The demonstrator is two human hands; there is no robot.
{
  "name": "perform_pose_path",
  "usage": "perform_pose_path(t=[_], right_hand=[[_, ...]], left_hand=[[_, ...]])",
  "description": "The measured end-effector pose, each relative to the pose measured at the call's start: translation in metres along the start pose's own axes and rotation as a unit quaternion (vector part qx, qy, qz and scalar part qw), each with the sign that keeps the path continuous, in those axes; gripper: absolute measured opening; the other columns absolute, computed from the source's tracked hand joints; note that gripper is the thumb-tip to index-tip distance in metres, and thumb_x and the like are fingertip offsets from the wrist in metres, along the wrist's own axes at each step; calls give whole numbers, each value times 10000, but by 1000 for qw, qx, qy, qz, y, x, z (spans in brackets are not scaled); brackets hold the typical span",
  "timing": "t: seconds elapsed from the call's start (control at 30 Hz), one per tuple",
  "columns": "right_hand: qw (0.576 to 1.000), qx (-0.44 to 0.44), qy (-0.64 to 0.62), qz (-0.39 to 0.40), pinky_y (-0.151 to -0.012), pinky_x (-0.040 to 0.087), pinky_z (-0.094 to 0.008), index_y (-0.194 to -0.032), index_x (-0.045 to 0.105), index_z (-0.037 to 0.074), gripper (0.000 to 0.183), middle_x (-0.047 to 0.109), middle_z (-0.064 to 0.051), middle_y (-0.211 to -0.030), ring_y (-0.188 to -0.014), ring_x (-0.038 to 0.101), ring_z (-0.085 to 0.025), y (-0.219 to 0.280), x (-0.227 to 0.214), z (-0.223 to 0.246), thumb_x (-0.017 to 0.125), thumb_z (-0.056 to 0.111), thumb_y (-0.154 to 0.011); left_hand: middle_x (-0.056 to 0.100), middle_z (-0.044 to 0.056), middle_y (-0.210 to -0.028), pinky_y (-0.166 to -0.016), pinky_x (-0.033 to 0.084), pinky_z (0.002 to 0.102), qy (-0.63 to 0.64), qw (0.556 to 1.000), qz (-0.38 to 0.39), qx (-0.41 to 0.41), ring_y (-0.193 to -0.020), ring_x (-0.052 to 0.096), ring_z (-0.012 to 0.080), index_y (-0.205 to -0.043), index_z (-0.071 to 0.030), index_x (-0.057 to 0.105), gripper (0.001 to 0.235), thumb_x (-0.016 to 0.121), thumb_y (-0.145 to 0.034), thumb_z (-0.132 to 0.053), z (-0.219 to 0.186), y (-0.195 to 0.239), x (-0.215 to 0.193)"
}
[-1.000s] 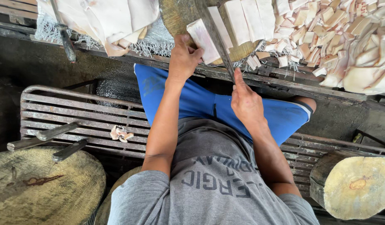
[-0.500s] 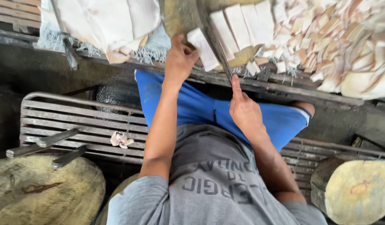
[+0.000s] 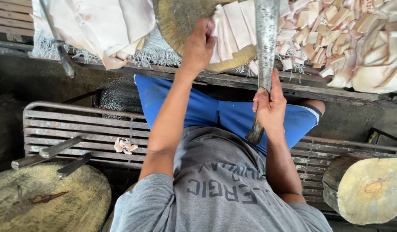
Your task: The person uses a large knife to cut white animal skin into strips on a wooden block. They hold the skin by hand and chop it repeatedly, accumulating the strips on a slatted surface.
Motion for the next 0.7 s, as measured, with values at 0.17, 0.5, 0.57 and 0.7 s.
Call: perform_pose_path(t=[0.17, 0.5, 0.57, 0.7], right_hand=[[998, 26, -42, -39, -546, 478, -255, -1702, 215, 65, 684, 572, -32, -832, -616, 517, -97, -7, -15, 2, 437, -65, -1068], [987, 64, -92, -112, -507, 493, -271, -1694, 215, 109, 695, 594, -53, -783, -574, 548, -110, -3, -16, -39, 444, -61, -1060], [986, 60, -102, -120, -512, 500, -278, -1698, 212, 114, 688, 602, -60, -792, -583, 556, -115, -2, -19, -50, 443, -54, -1072], [977, 68, -140, -143, -514, 501, -278, -1698, 191, 124, 690, 609, -67, -787, -574, 560, -120, -1, -24, -69, 448, -35, -1079]], left_hand=[[666, 72, -1335, -1166, 440, 400, -204, 937, 161, 234, -1330, 561, 264, -1504, -153, 464, 618, 656, -955, 55, -44, -26, 6], [68, 55, -1723, -1248, -36, 481, -592, 618, 366, 366, -1567, -5, 287, -1656, -199, 38, 1684, 1030, -315, -430, -98, -82, 57], [13, 82, -1711, -1224, -53, 496, -639, 545, 373, 393, -1552, -47, 296, -1632, -156, -15, 1707, 1015, -327, -540, -101, -86, 76], [-4, 107, -1708, -1230, -47, 506, -647, 527, 419, 358, -1552, -40, 299, -1625, -136, -62, 1699, 1024, -385, -551, -100, -96, 101]])
Point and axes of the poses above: each hand's wrist, its own y-axis away from the middle knuckle, its own x-axis out of the palm, z = x × y, the point moved 4 cm from there along -y, towards the middle knuckle
